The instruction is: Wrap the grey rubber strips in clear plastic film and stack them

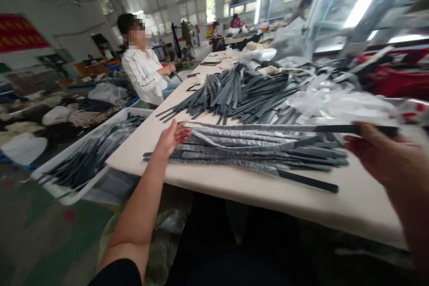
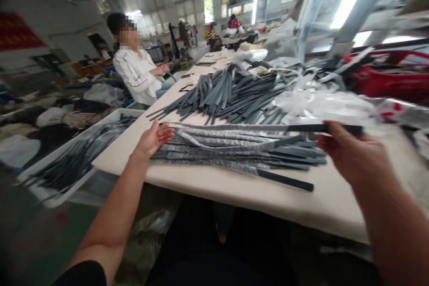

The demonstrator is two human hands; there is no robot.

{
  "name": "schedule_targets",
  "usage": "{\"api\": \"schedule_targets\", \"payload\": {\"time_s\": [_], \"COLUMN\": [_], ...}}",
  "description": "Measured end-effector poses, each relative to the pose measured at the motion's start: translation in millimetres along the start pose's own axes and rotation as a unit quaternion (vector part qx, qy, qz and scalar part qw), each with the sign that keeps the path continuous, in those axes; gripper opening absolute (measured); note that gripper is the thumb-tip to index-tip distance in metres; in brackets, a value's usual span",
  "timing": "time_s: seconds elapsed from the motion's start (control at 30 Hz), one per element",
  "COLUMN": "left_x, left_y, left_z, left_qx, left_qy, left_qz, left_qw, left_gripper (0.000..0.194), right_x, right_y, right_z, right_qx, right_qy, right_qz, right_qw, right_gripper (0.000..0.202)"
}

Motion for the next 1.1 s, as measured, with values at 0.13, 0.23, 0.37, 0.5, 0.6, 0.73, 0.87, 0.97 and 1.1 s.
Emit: {"api": "schedule_targets", "payload": {"time_s": [0.13,0.23,0.37,0.5,0.6,0.73,0.87,0.97,1.1], "left_x": [-6,-5,11,48,78,93,94,94,87], "left_y": [20,9,-5,15,33,38,37,38,33], "left_z": [-27.2,-5.6,76.8,127.1,136.6,129.5,124.2,124.6,128.8], "left_qx": [-0.089,-0.051,0.149,0.250,0.300,0.298,0.273,0.257,0.236], "left_qy": [0.309,0.369,0.443,0.517,0.589,0.619,0.618,0.611,0.575], "left_qz": [0.079,0.179,0.343,0.310,0.243,0.240,0.258,0.265,0.315], "left_qw": [0.944,0.911,0.815,0.758,0.710,0.686,0.691,0.700,0.717], "left_gripper": [0.047,0.036,0.052,0.065,0.061,0.061,0.066,0.071,0.068], "right_x": [-45,-58,-58,-61,-69,-76,-71,-63,-61], "right_y": [-7,-17,-20,-20,-13,8,31,47,71], "right_z": [1,6,15,22,11,-31,-58,-47,-15], "right_qx": [-0.036,-0.039,0.010,0.040,0.028,-0.033,-0.061,-0.050,-0.015], "right_qy": [0.005,0.004,-0.043,-0.126,-0.204,-0.335,-0.471,-0.533,-0.572], "right_qz": [0.119,0.141,0.095,0.059,0.040,0.010,-0.047,-0.112,-0.186], "right_qw": [0.992,0.989,0.995,0.990,0.978,0.942,0.879,0.838,0.799], "right_gripper": [0.018,0.024,0.028,0.028,0.031,0.034,0.028,0.044,0.054]}}
Point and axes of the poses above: each hand's wrist, its own y-axis towards the middle knuckle, its own z-axis out of the palm, x = y × z, the point moved 6 cm from there along y, towards the middle knuckle, and after that the axes turned 14 degrees about -y, right-handed, at the moved point
